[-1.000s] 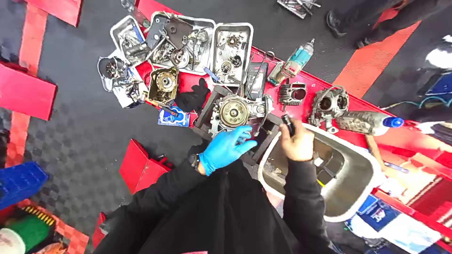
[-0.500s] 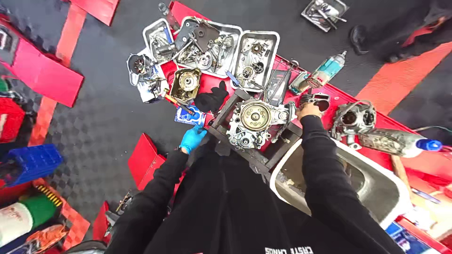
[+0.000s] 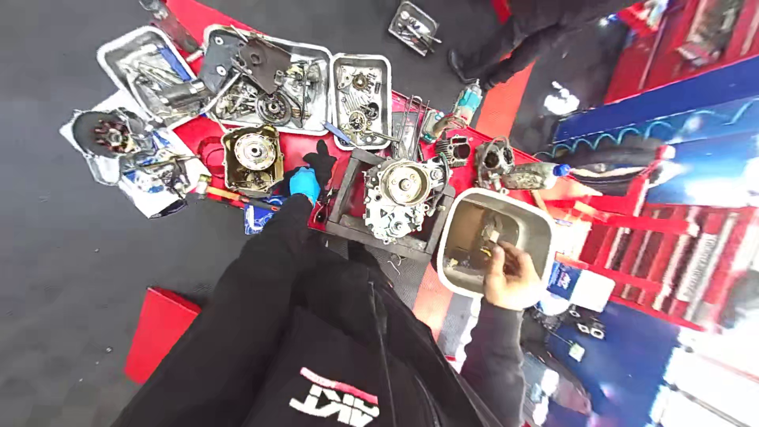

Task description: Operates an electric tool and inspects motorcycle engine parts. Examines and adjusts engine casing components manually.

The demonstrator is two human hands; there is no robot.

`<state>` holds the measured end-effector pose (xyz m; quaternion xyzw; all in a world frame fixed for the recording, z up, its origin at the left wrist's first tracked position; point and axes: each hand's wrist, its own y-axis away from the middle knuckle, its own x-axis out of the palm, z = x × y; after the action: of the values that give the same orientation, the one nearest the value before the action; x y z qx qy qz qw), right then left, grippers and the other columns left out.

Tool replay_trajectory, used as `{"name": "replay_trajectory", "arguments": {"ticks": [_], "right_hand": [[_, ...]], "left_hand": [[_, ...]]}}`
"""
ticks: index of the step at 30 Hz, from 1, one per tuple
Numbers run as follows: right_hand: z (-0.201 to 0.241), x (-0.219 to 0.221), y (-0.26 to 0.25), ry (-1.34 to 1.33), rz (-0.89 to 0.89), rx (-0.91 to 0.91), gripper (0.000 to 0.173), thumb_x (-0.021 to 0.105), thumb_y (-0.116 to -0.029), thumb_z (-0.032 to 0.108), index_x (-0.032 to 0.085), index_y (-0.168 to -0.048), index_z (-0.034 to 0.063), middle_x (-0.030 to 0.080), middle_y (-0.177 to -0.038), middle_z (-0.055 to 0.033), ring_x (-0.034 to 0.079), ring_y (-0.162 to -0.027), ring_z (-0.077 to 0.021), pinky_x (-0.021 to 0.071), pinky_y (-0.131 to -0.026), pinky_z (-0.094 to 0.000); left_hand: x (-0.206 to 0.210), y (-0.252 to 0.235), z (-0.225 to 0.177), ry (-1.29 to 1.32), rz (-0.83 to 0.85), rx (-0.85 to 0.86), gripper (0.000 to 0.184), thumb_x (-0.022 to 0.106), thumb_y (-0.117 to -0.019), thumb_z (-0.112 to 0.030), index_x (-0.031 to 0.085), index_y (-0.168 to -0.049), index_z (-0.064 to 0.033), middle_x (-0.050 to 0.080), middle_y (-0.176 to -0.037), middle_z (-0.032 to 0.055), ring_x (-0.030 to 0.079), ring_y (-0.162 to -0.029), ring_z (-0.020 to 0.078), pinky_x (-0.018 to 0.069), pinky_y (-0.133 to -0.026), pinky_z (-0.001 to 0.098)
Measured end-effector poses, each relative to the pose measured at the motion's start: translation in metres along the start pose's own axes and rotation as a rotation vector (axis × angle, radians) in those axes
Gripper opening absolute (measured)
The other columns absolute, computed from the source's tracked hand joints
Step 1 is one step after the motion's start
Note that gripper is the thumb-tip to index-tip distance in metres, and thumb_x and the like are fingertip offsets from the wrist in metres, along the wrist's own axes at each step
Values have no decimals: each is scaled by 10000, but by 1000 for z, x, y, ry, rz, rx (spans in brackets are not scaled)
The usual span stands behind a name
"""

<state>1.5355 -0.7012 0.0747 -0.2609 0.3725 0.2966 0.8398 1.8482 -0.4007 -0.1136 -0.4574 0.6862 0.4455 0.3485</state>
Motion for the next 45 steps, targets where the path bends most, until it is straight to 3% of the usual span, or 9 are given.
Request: {"name": "replay_trajectory", "arguments": {"ticks": [7,11,16,20,23,26,29,36,45], "right_hand": [[123,51,61,-266,7,-140,297,673,-980,184,703,-1149,-58,749,-1038,-137,742,-874,-174,655,-735,-359],[183,99,61,-429,316,-375,1089,852,-813,489,309,-1529,-126,488,-1495,-303,554,-1363,-282,515,-1123,-442],[213,84,52,-542,-149,-289,459,662,-986,207,528,-1356,-30,683,-1233,-66,669,-1114,-104,589,-970,-350],[199,77,-10,-690,-237,28,357,593,-1015,131,571,-1352,16,693,-1203,-118,695,-1071,-230,613,-903,-482],[166,109,-56,-409,-99,181,330,677,-972,148,636,-1284,47,721,-1108,-139,749,-875,-255,664,-718,-508],[143,154,-89,149,143,191,476,698,-935,353,661,-1322,79,703,-1217,-205,697,-1104,-341,555,-955,-588],[149,197,-90,547,387,-14,547,494,-1020,558,686,-1351,168,581,-1403,-237,567,-1292,-416,496,-1020,-623],[134,193,-41,546,545,-432,239,620,-979,245,788,-1117,146,677,-1300,-144,628,-1232,-339,530,-1025,-507],[108,98,-68,615,777,-223,242,664,-903,318,790,-1063,188,741,-1148,-106,695,-1098,-321,547,-935,-621]], "left_hand": [[-111,58,1,594,99,99,366,565,-1020,-280,688,-1209,8,691,-1151,213,676,-1075,335,528,-961,579],[-184,132,-27,1077,457,494,285,523,-1054,-220,691,-1128,-3,730,-977,45,700,-889,78,610,-828,315],[-162,149,-40,1248,205,762,405,708,-975,-305,664,-1221,13,702,-1146,107,676,-1060,166,579,-947,357],[-76,130,-23,714,636,670,949,740,-846,-629,421,-1566,-97,540,-1497,166,473,-1424,306,352,-1212,526],[-29,118,-21,434,984,704,617,679,-950,-520,647,-1281,-1,689,-1203,232,652,-1170,373,481,-1033,611],[-34,123,-26,448,1003,616,503,624,-992,-471,694,-1136,6,705,-1090,213,679,-1067,344,510,-961,590],[-34,118,-25,495,885,416,461,618,-994,-449,688,-1244,-67,711,-1184,174,664,-1165,317,491,-1034,579],[3,107,-36,347,813,335,517,637,-956,-520,698,-1225,-82,712,-1196,164,662,-1183,327,501,-1024,593],[-3,104,-40,241,802,371,531,614,-965,-525,688,-1248,-83,704,-1216,178,656,-1189,360,501,-1008,623]]}}
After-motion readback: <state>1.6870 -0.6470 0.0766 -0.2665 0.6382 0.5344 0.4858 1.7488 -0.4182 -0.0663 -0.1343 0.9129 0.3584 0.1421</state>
